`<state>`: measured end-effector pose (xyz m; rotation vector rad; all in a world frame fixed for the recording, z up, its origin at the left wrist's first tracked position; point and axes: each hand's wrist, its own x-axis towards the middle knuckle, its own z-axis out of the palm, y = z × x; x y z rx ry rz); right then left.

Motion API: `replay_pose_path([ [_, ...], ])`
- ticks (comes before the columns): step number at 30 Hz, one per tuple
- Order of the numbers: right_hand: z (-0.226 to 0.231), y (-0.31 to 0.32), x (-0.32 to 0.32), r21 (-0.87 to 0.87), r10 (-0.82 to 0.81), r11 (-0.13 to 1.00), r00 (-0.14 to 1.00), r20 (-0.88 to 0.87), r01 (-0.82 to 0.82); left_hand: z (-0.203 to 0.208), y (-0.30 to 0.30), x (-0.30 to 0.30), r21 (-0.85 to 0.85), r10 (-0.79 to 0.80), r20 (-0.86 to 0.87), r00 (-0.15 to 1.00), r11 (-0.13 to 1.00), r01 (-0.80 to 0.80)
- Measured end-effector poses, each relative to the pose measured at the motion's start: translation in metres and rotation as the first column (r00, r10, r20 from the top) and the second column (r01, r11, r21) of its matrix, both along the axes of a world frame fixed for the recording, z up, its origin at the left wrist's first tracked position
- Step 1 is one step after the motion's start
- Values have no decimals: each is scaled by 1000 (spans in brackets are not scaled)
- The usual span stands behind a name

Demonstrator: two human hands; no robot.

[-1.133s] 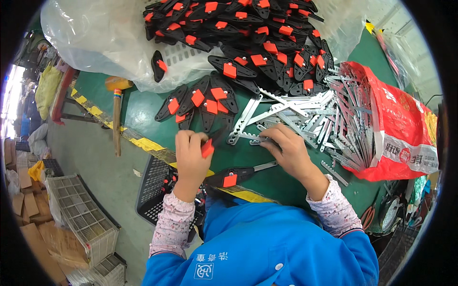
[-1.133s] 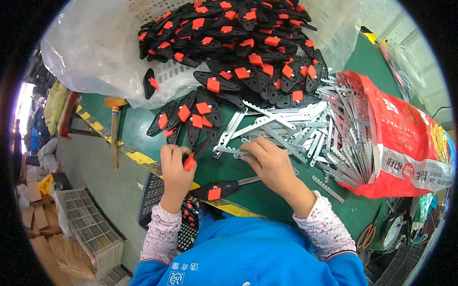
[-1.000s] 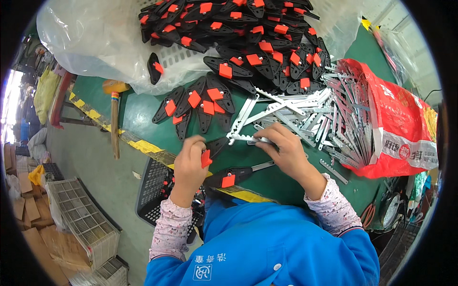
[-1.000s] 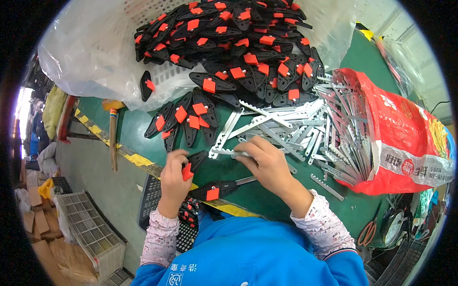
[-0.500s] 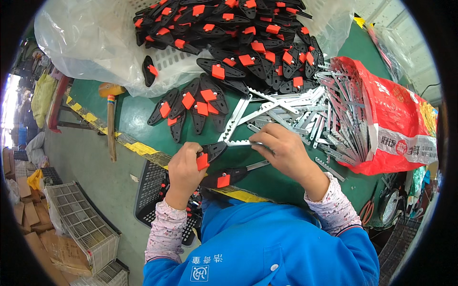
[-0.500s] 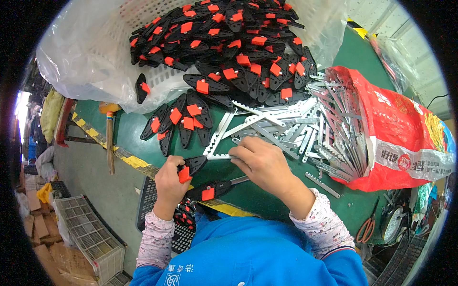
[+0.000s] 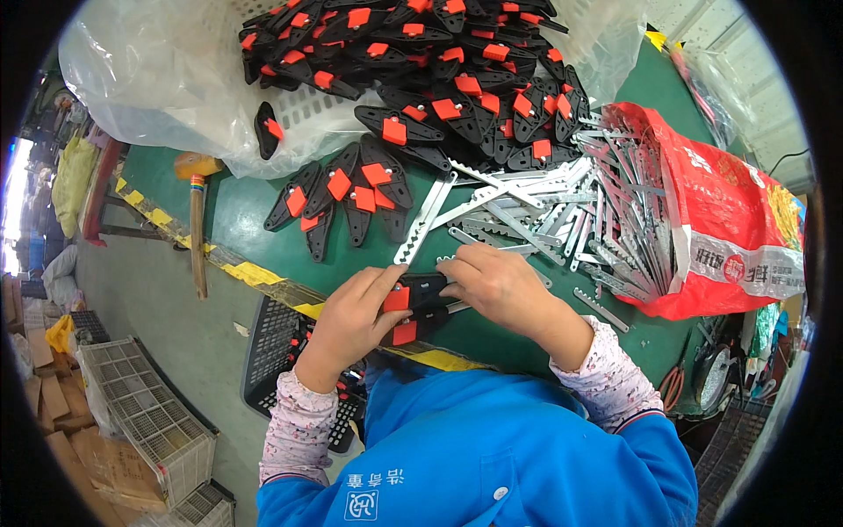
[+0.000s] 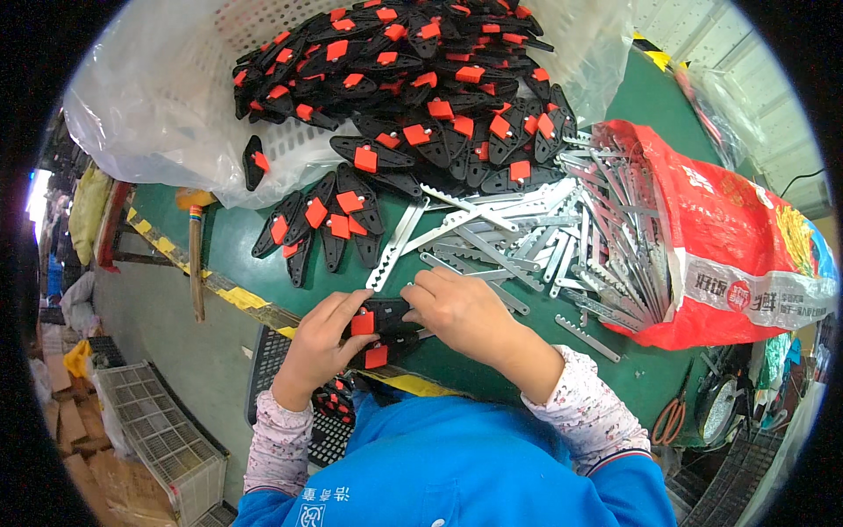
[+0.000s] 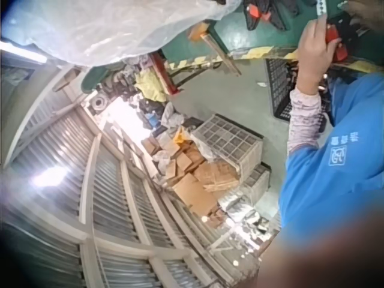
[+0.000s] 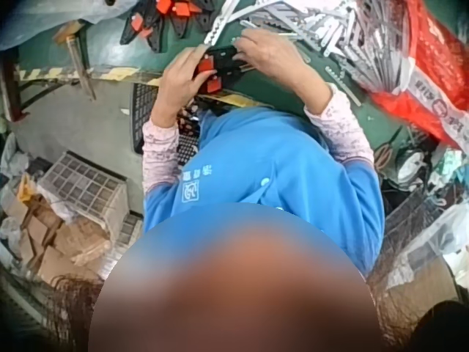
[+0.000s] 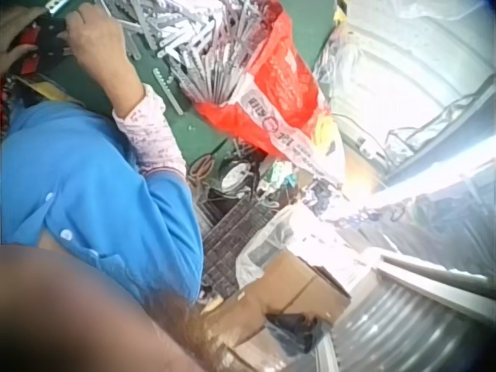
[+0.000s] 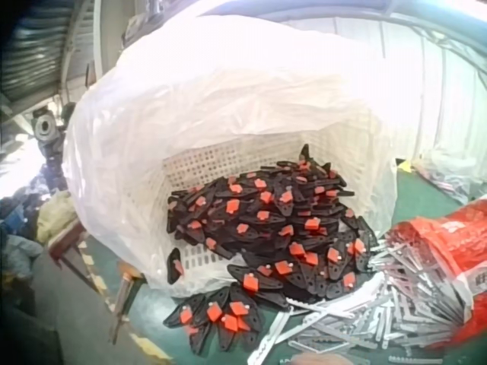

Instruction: The person repeatedly picks up black plastic clips with red inserts and metal serrated strips from a green workbench. They insert the metal strips into the clips by hand and place the assembled units into a white basket. The process continues throughout the clip with no other tools used.

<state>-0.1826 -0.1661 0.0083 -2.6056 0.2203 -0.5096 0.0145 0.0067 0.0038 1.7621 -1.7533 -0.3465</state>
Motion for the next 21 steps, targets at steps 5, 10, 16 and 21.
replay_pose_path([
  [5,-22,-6,19,147,76,986,997,26,-79,-5,9,-5,165,105,28,994,980,-108],
  [10,-30,-23,51,-385,-11,922,998,60,33,-1,10,10,-38,110,115,987,994,-106],
  [16,-22,-21,63,-332,118,942,975,189,-50,-29,-7,59,-91,673,163,722,739,-668],
  [21,-12,-2,43,-57,33,998,959,280,-17,-32,-12,69,-107,621,219,753,782,-614],
])
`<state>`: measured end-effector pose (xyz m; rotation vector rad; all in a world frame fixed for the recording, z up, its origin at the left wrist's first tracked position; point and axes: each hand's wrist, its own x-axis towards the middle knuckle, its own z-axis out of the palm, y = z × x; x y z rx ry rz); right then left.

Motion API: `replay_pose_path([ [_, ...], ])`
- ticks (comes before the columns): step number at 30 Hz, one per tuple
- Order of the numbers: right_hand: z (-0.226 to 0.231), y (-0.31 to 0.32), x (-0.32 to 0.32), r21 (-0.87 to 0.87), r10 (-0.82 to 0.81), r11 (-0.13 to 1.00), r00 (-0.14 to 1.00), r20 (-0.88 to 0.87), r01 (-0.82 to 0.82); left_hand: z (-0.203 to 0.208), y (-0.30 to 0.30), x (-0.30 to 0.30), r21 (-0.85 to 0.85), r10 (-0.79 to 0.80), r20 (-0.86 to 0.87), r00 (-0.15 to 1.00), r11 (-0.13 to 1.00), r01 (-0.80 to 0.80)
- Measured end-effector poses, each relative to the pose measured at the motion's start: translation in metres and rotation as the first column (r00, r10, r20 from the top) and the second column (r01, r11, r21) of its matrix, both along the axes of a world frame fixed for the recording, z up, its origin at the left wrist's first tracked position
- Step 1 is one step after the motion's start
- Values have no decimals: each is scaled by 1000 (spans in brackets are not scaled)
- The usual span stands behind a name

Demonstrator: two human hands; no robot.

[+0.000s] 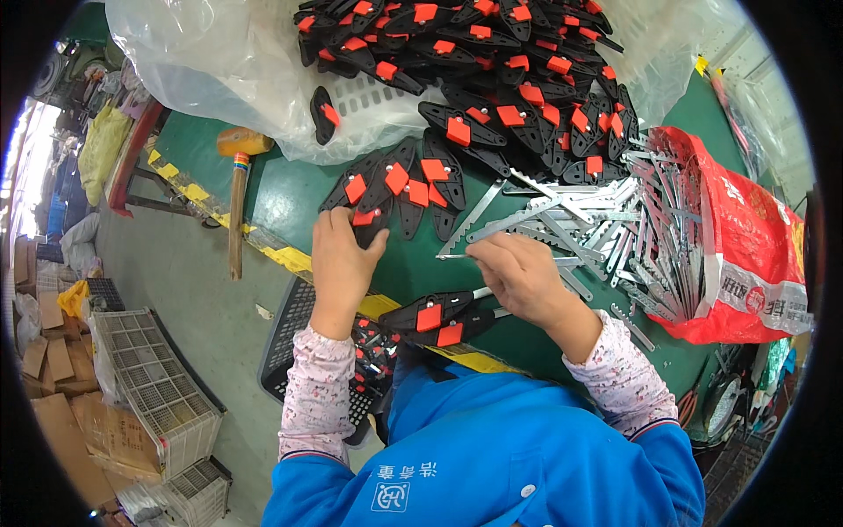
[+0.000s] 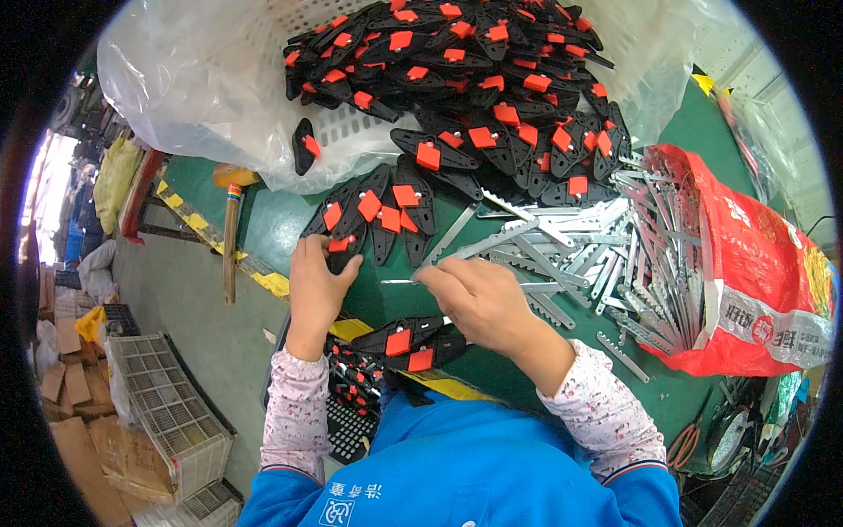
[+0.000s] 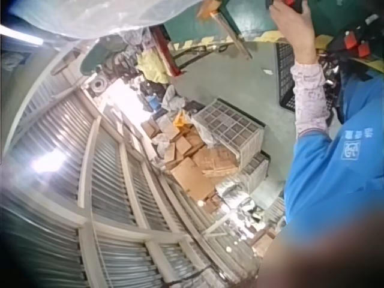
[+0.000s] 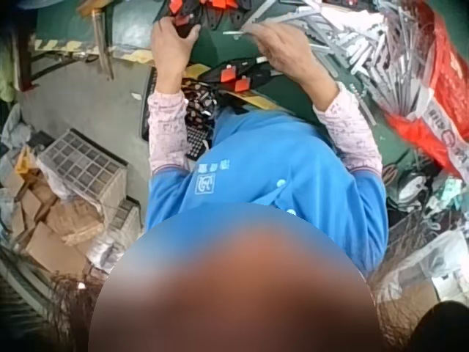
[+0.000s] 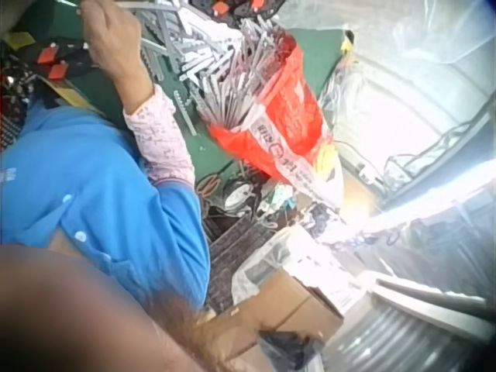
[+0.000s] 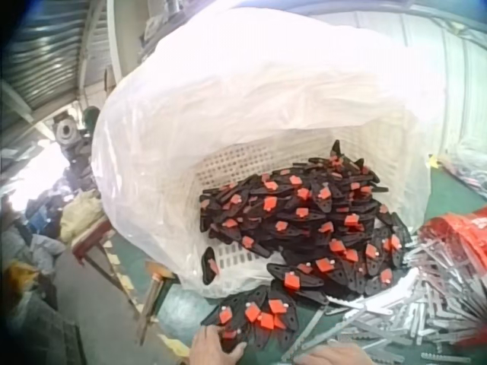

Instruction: The person repeatedly picks up black plastic clips with red inserts and metal serrated strips from a green workbench. They insert the metal strips into the clips by hand and place the assembled units into a white basket. The process continues throughout the clip with no other tools used.

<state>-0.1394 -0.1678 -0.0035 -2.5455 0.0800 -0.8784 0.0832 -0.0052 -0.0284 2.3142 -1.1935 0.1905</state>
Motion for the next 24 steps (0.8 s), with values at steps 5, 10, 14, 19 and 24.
replay_pose_path([
  [5,0,5,-15,139,-118,981,987,-111,133,24,33,-10,87,120,-321,940,991,-97],
  [10,-1,13,-8,233,-147,960,988,-43,153,19,58,-17,16,51,-206,977,999,-49],
  [14,3,16,-3,306,-136,941,990,-36,141,35,57,-33,113,-107,-215,971,984,134],
  [19,5,15,-4,276,-94,957,996,6,88,38,50,-42,77,-203,-223,953,971,225],
  [24,10,11,-12,79,-65,995,998,-18,66,36,47,-40,62,-264,-117,957,960,273],
])
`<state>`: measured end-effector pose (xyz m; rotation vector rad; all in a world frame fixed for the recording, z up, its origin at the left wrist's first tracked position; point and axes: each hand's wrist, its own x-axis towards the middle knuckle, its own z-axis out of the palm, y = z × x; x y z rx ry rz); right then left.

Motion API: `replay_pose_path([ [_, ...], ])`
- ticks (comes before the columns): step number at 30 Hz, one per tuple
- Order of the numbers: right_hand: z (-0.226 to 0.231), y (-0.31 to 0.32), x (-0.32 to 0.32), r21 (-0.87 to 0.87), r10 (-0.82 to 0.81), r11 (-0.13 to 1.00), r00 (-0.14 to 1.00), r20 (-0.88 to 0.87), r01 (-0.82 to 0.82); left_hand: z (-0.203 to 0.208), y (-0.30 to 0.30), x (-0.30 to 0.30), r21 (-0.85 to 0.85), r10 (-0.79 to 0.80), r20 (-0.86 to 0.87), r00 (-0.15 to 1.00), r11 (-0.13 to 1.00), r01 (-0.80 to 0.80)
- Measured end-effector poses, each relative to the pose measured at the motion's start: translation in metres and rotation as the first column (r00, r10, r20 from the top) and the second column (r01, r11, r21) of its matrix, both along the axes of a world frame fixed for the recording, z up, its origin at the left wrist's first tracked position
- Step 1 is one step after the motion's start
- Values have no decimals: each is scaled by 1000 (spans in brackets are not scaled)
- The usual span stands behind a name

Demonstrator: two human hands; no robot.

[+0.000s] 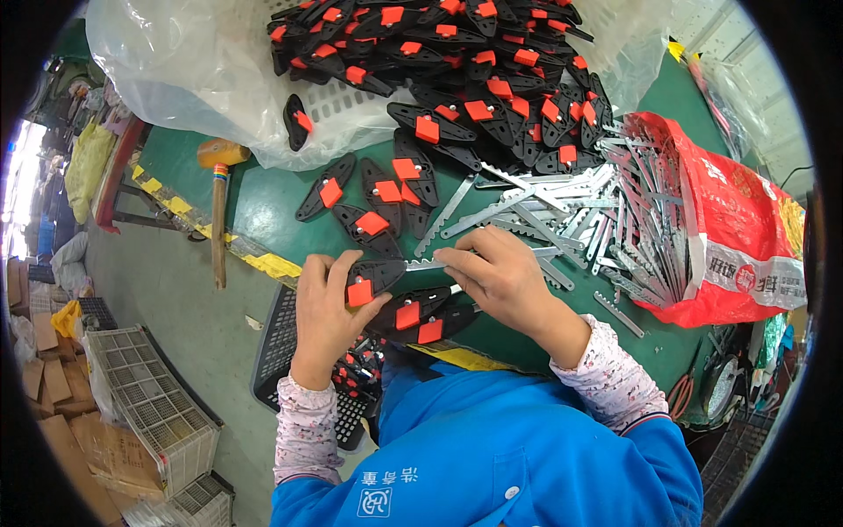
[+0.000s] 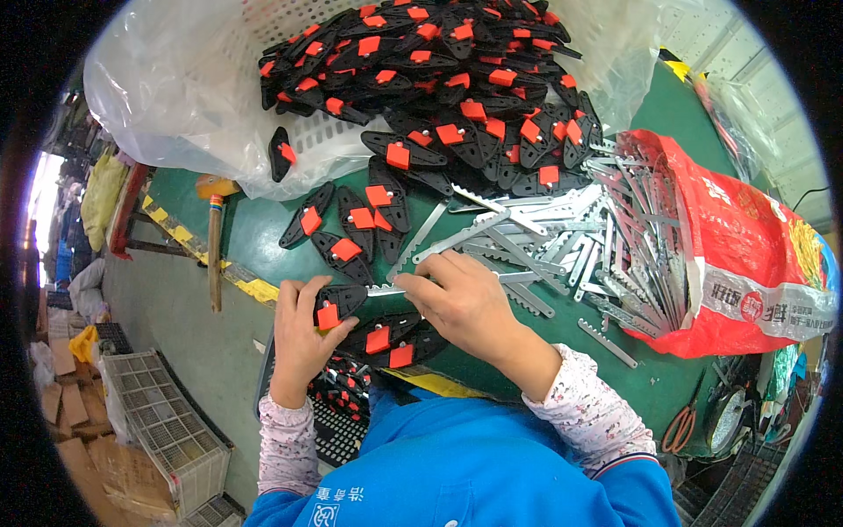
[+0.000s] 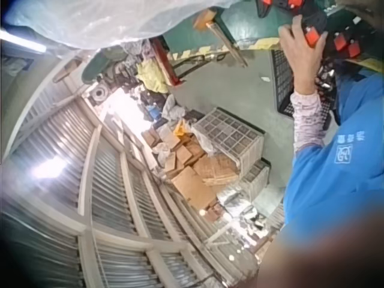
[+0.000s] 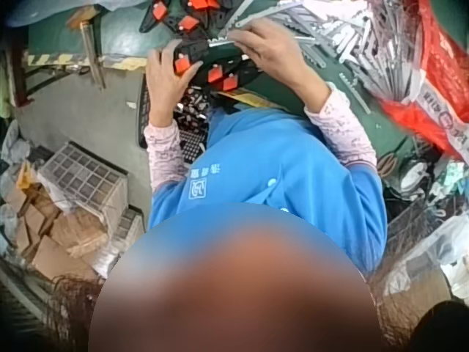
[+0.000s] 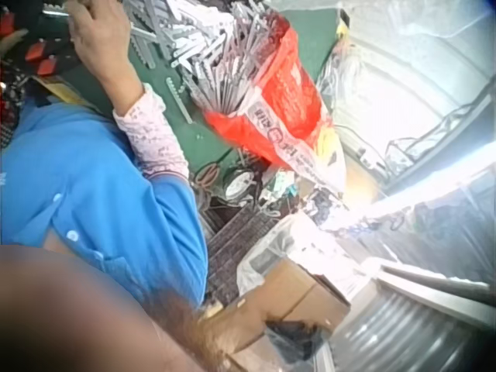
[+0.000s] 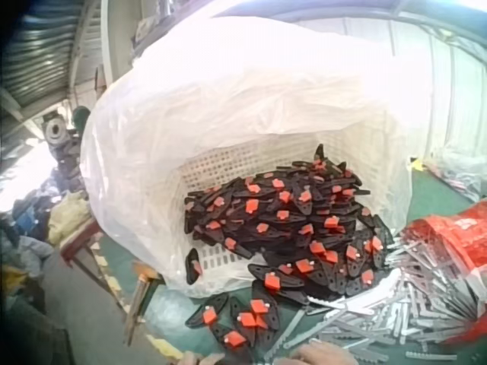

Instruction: The person repeatedly picks up black plastic clips with red inserts and metal serrated strips from a green workbench. They insert the metal strips into the clips by hand and place the assembled units into a white basket. The process continues throughout the clip with no other tools used.

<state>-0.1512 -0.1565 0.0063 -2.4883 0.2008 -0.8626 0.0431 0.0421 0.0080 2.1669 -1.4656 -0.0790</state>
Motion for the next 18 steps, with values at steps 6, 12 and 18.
replay_pose_path([
  [6,1,3,0,-165,-10,986,996,-83,-4,-1,-8,-2,-9,-129,13,992,992,129],
  [12,-1,9,-11,-199,-79,979,976,-203,38,10,-18,-14,18,-220,-10,976,975,220],
  [18,4,25,-25,136,-4,990,988,-157,26,16,-29,-40,82,-285,-97,954,953,293],
])
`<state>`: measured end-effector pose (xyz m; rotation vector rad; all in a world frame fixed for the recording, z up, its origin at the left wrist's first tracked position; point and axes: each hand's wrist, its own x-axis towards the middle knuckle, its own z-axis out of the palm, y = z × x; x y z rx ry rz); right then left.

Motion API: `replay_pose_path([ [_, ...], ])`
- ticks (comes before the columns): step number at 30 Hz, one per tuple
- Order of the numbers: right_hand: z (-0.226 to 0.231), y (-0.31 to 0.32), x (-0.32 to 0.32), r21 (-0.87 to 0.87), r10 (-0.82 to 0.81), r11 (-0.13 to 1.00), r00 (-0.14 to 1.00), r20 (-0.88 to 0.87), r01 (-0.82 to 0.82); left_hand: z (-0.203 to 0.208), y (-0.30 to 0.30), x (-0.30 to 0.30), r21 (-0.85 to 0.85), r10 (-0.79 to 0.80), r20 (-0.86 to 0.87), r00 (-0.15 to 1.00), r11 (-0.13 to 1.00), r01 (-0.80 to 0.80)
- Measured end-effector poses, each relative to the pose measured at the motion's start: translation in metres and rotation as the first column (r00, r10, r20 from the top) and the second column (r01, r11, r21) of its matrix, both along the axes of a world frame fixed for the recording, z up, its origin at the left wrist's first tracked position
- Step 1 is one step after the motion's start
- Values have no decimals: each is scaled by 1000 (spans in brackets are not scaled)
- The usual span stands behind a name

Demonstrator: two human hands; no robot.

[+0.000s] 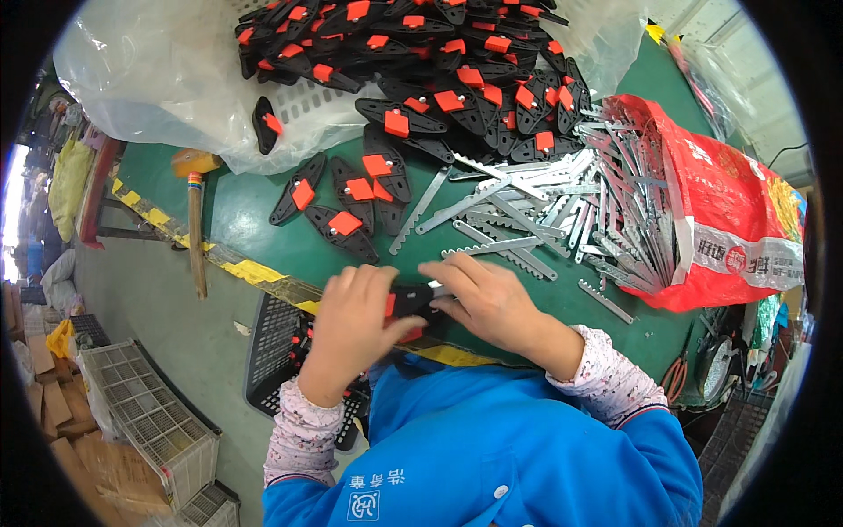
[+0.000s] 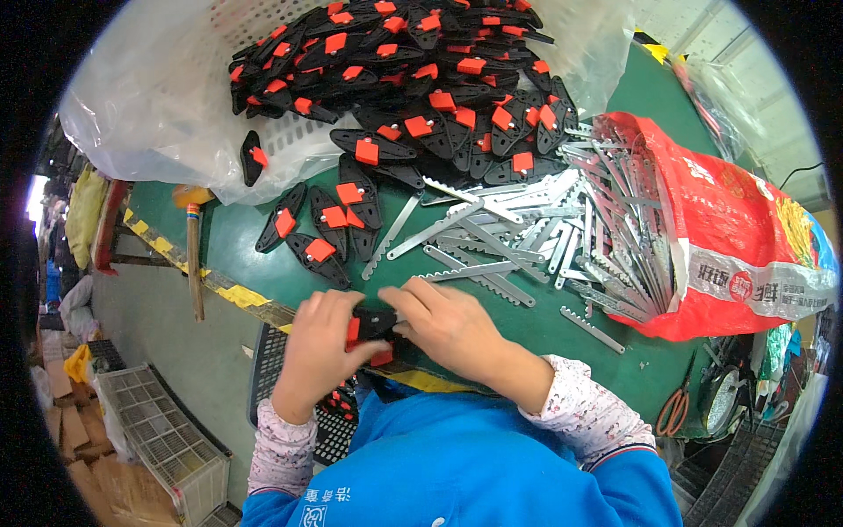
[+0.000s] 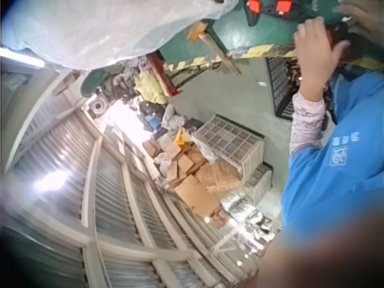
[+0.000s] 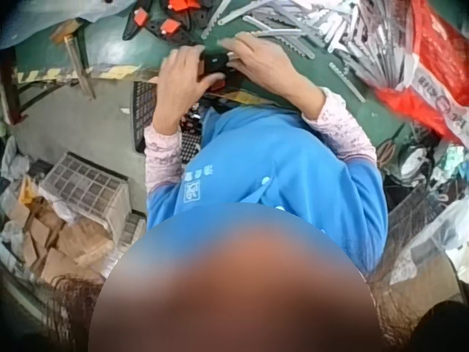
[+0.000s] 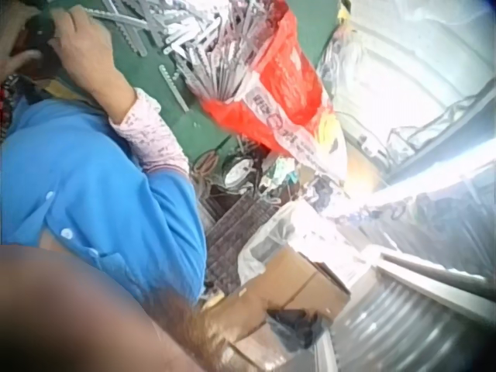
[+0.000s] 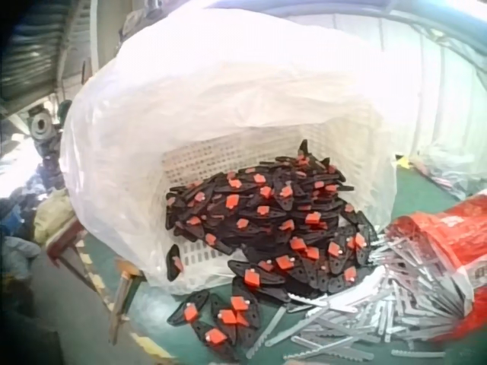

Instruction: The person repeatedly picks up black plastic clips with red inserts and metal serrated strips from a green workbench. They insert the metal strips into the clips by hand and place the assembled units into a white basket. The process continues throughout the clip with no other tools used.

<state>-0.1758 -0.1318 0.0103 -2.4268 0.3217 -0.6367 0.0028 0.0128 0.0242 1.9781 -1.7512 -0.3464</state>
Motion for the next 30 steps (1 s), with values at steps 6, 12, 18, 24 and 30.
replay_pose_path([
  [6,-17,24,-16,157,96,983,995,-31,-90,-27,-4,-38,11,-20,92,996,1000,19],
  [12,-2,30,-8,212,39,976,998,38,-47,-24,-11,-45,-96,33,185,982,995,-15],
  [18,-6,-12,-13,-103,-54,993,998,-29,51,-25,-24,-56,-89,16,149,989,996,-3],
  [24,-29,-59,-40,-314,-247,934,943,-222,171,-8,21,-9,225,50,125,991,971,-78],
  [30,-25,-49,-13,-360,-160,926,981,-107,111,14,33,41,214,443,56,895,870,-445],
])
